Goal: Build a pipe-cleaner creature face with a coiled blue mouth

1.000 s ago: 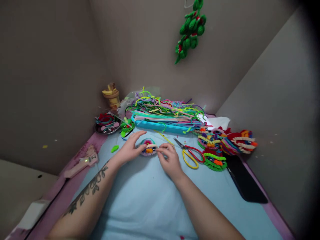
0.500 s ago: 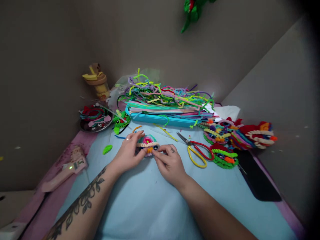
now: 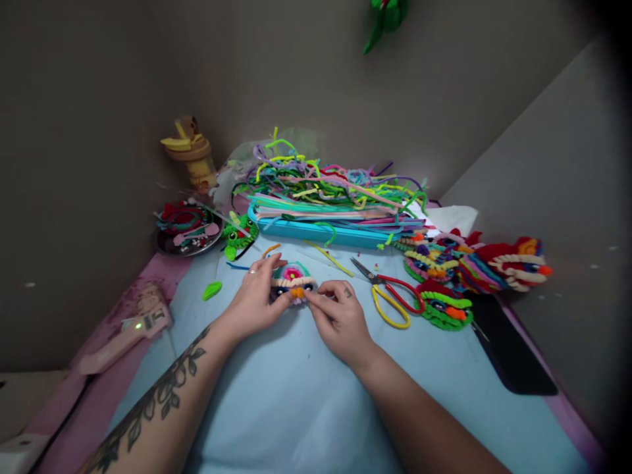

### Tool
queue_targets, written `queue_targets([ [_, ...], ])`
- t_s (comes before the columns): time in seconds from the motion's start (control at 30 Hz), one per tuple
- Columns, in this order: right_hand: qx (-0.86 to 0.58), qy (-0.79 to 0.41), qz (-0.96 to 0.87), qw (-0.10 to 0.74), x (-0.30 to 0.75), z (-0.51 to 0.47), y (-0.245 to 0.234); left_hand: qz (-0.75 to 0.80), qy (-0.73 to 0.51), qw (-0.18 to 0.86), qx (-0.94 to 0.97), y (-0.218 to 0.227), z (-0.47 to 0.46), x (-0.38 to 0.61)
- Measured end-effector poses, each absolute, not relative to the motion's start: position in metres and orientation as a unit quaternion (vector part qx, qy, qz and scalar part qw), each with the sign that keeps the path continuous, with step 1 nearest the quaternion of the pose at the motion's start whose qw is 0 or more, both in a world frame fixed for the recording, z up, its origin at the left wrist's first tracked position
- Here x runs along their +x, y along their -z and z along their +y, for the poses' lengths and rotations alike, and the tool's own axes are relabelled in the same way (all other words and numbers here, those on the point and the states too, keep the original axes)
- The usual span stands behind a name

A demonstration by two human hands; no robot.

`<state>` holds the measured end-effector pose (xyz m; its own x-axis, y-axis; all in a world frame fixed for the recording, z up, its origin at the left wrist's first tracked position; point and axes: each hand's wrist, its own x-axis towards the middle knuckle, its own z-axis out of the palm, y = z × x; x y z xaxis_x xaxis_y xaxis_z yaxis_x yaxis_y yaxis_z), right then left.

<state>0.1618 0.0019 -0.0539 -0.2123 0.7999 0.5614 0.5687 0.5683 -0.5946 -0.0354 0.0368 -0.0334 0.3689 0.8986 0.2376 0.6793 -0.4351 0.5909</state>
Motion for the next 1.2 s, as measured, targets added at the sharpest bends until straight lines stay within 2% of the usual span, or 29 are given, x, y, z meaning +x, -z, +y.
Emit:
queue_targets([
  [0.4,-0.45,-0.14,-0.778,0.416,0.158,0.005,0.057,0.509,-0.267,0.202,0.793,0.037,0.038,-0.03],
  [0.6,-0.47,-0.164,-0.732,0.465,0.162,0.006,0.053,0.494,-0.326,0.325,0.737,0.032,0.04,-0.04],
  [0.7,-0.47,-0.151,-0.733,0.468,0.164,0.005,0.052,0.486,-0.356,0.352,0.717,0.031,0.041,-0.046],
  [1.0,-0.459,-0.105,-0.818,0.33,0.156,-0.001,0.048,0.482,-0.33,0.372,0.721,0.039,0.043,-0.043],
  [1.1,-0.467,-0.101,-0.821,0.313,0.156,-0.001,0.048,0.48,-0.333,0.384,0.715,0.039,0.044,-0.045],
  [1.2,-0.465,-0.109,-0.814,0.33,0.158,0.0,0.049,0.481,-0.331,0.383,0.716,0.034,0.043,-0.045],
])
